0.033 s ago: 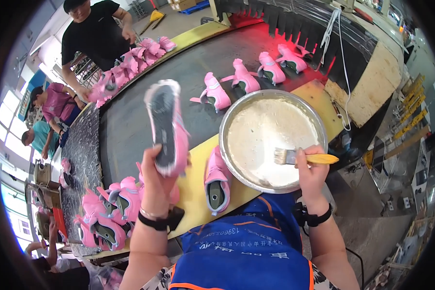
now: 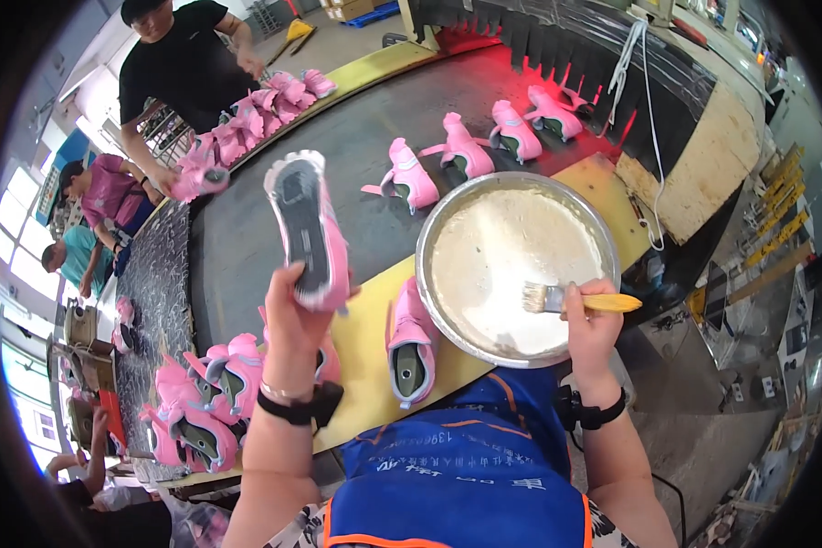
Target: Apply adhesive to the soles of shoes using a brush on a manufacturing assembly line.
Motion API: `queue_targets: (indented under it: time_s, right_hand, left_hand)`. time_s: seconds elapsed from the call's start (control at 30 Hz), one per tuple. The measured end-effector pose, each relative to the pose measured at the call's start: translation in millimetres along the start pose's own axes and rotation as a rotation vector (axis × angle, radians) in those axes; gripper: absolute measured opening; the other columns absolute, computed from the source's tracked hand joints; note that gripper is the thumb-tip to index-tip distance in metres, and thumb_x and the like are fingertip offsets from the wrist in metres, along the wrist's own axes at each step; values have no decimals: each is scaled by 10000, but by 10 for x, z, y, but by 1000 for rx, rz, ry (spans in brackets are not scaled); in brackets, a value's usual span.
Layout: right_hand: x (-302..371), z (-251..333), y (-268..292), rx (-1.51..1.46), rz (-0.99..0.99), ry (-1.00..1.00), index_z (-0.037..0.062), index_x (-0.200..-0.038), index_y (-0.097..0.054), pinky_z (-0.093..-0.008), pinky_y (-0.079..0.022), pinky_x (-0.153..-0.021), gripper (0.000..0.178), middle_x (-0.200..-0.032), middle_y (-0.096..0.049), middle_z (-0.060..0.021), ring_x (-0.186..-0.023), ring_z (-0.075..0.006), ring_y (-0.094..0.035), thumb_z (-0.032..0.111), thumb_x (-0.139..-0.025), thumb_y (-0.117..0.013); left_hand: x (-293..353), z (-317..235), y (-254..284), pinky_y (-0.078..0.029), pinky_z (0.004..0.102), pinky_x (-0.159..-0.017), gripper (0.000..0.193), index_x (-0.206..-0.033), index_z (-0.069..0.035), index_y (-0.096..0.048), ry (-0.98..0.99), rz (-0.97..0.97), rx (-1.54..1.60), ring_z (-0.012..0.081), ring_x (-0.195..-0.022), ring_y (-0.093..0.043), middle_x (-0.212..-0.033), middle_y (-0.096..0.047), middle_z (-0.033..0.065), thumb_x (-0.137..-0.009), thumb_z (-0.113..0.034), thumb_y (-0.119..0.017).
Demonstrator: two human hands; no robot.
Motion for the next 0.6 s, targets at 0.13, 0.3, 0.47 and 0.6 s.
queue_targets:
  time_s: [0.13,0.3,0.47,0.6]
  right_hand:
    - [61,-307,66,-71,-62,-64,28,-870,-527,-230,-464,-566,159,-731,-589,-29,-610,-81,-586,8,-955,-660]
    - [71,-370,88,41,-61,-16,27,-871,-521,-231,-467,-558,166,-729,-595,-35,-607,-86,-593,16,-957,-662]
    - [71,-353,78,87,-24,-54,44,-875,-507,-221,-452,-568,172,-731,-563,-15,-617,-68,-563,26,-973,-648]
    - [89,-339,74,108,-55,-5,23,-881,-526,-230,-457,-571,155,-731,-580,-31,-619,-79,-584,23,-958,-661]
  left_hand:
    - [-898,8,640,-556,587,-717,421,-1288,-201,-519,235,-327,-179,307,-1054,-627,-1183,-608,85,-899,-165,-676]
    - [-1684,604,1197,-535,562,-775,665,-1416,-207,-450,324,-500,-448,326,-1067,-636,-1227,-621,101,-836,-209,-775]
    - [-2158,995,1572,-543,411,-907,944,-1632,-246,-213,-156,-530,-472,277,-1175,-623,-1333,-606,192,-870,-213,-770]
    - [-2206,1075,1842,-511,378,-971,951,-1636,-275,-189,-119,-430,-1351,311,-1184,-652,-1331,-628,268,-872,-262,-754]
Point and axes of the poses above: each hand's wrist, its own x-axis away from the middle knuckle, its own y-axis out of the back of the hand, z = x × y, the point moved 3 cm from there along -x, towards the middle knuckle
